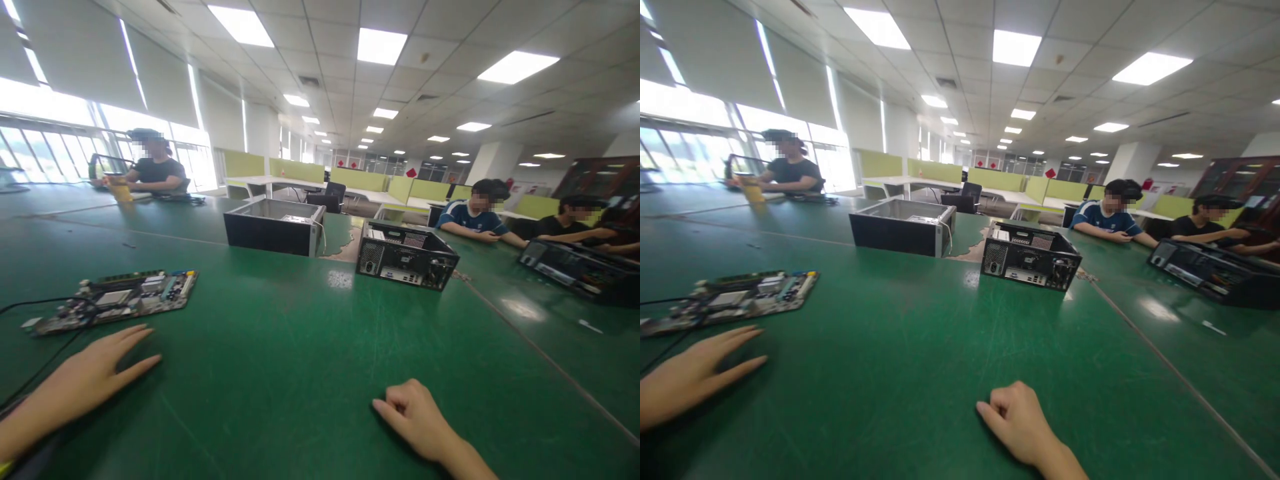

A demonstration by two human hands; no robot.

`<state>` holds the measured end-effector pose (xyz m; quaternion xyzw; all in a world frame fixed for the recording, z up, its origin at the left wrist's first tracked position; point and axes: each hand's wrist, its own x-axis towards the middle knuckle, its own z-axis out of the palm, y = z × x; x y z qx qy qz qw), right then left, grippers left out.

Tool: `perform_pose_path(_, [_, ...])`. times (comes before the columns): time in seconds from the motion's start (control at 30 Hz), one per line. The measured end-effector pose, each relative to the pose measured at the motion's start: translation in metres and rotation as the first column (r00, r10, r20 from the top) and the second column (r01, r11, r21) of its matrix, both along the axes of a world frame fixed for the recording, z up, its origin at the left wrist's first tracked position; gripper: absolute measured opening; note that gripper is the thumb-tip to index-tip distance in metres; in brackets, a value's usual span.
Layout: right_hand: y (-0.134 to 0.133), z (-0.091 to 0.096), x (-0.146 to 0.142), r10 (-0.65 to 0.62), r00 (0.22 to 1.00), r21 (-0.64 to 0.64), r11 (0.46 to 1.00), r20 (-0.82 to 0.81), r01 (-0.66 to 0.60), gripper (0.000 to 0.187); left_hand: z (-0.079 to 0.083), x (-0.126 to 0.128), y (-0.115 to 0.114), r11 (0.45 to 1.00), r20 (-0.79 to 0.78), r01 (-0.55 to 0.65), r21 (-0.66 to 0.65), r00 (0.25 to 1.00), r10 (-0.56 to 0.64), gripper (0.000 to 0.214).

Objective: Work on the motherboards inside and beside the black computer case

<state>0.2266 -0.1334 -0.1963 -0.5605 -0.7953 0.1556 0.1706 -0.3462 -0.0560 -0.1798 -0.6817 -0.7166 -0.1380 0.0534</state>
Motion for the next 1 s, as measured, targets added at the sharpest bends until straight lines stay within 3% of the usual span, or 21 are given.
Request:
perform_pose_path(0.1, [-0.001, 0.0, 0.0, -0.007, 1.0, 0.007, 1.0, 0.017, 0.007, 0.046, 0.007, 0.025, 0.041, 0.999, -0.104, 0.033, -0.031, 0.994, -0.036, 0.074])
perform_pose_path(0.2, [-0.001, -0.001, 0.0, 0.003, 1.0, 0.007, 1.0, 0.031, -0.003, 0.047, 0.022, 0.039, 0.07, 0.992, -0.091, -0.09, -0.087, 0.993, 0.082, 0.075])
perform_pose_path(0.3, [-0.002, 0.0, -0.001, 0.01, 0.999, 0.005, 1.0, 0.051, -0.01, 0.047, 0.032, 0.043, 0.086, 0.97, -0.064, -0.169, -0.175, 0.985, 0.16, 0.075])
perform_pose_path(0.43, [-0.003, 0.002, -0.001, 0.002, 0.999, -0.002, 1.0, 0.052, -0.002, 0.047, 0.029, 0.047, 0.096, 0.967, -0.07, -0.164, -0.194, 0.986, 0.153, 0.076])
perform_pose_path(0.77, [-0.003, -0.001, 0.001, 0.015, 0.998, -0.007, 1.0, 0.064, -0.014, 0.049, 0.025, 0.066, 0.086, 0.994, -0.083, -0.058, -0.093, 0.995, 0.05, 0.076])
perform_pose_path(0.87, [-0.003, 0.0, 0.0, 0.019, 0.998, -0.007, 1.0, 0.066, -0.019, 0.049, 0.022, 0.095, 0.074, 0.999, -0.105, 0.029, -0.046, 0.994, -0.033, 0.067])
perform_pose_path(1.0, [-0.003, 0.002, 0.0, 0.02, 0.997, -0.006, 1.0, 0.078, -0.019, 0.048, 0.018, 0.163, 0.037, 0.983, -0.089, 0.185, 0.004, 0.979, -0.183, 0.056])
